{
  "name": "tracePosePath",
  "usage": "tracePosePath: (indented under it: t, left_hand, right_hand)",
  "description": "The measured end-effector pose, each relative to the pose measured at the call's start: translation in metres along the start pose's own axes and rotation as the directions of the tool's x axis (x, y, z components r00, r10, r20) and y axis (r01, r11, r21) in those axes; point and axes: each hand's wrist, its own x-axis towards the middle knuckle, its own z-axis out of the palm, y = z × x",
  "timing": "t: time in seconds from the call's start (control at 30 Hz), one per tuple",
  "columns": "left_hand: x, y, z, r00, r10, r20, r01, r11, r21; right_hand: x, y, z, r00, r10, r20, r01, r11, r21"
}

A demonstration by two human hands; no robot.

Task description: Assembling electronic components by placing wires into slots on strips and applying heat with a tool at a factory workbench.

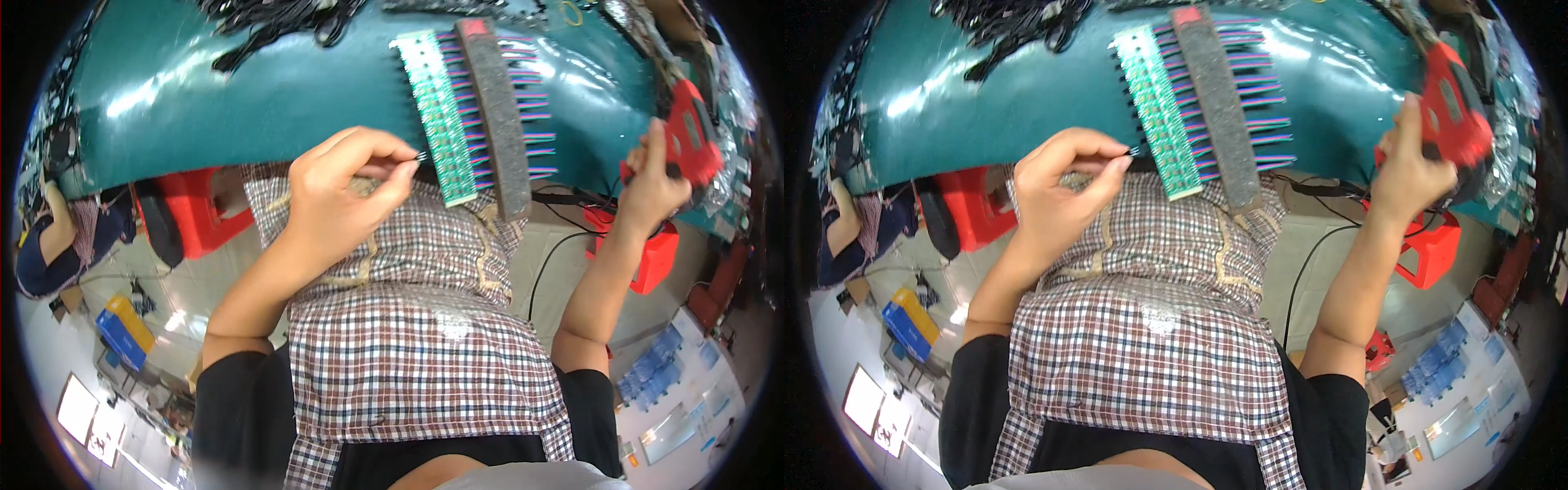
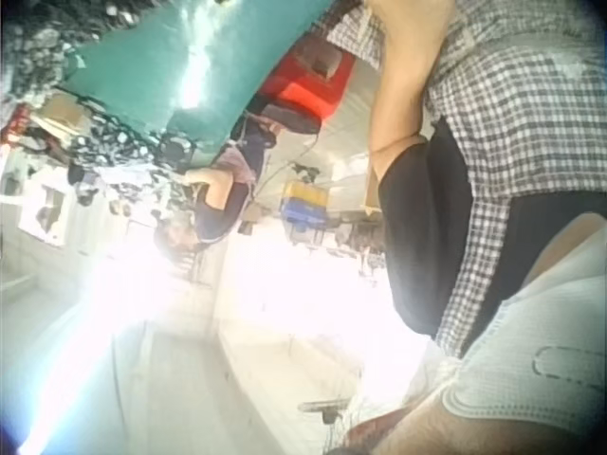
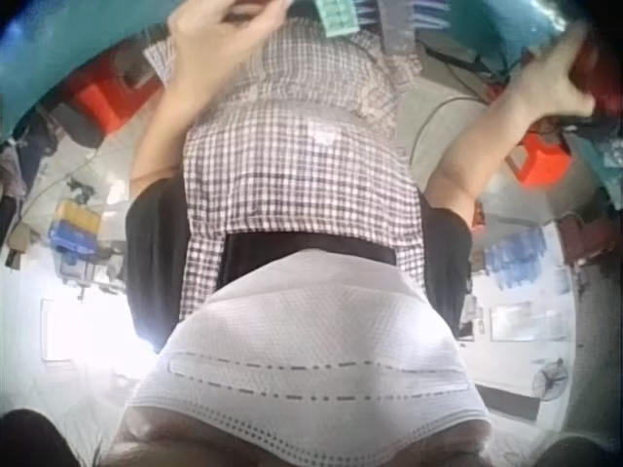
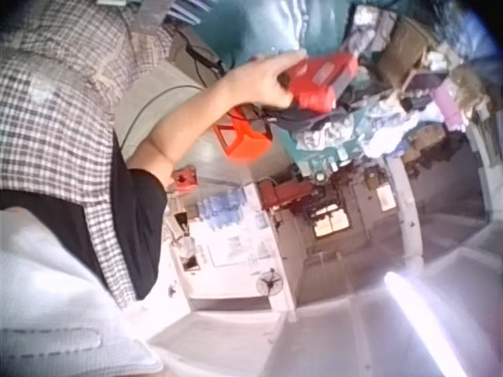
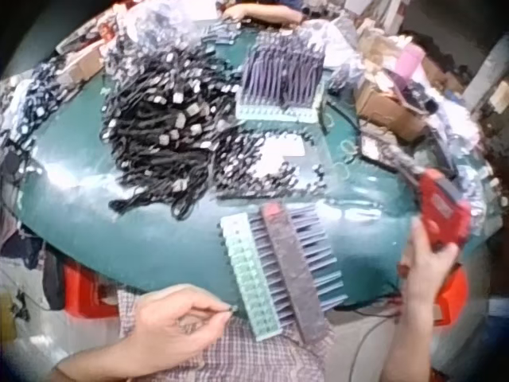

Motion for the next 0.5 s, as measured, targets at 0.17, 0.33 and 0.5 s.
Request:
tracePosePath:
  t: [0.17,0.33,0.5]
  left_hand:
    - [-0.002,-0.008,0.009,0.989,0.142,0.032,-0.142,0.990,-0.020]
    - [-0.006,-0.012,0.012,0.985,0.146,0.093,-0.148,0.989,0.009]
    - [-0.005,-0.015,0.015,0.991,0.120,0.053,-0.123,0.992,0.042]
  right_hand:
    - [-0.073,-0.037,-0.036,0.961,0.001,0.276,-0.053,0.982,0.182]
    - [-0.149,-0.048,-0.077,0.822,0.109,0.559,-0.140,0.990,0.013]
    - [-0.166,-0.037,-0.111,0.656,0.160,0.738,0.046,0.967,-0.251]
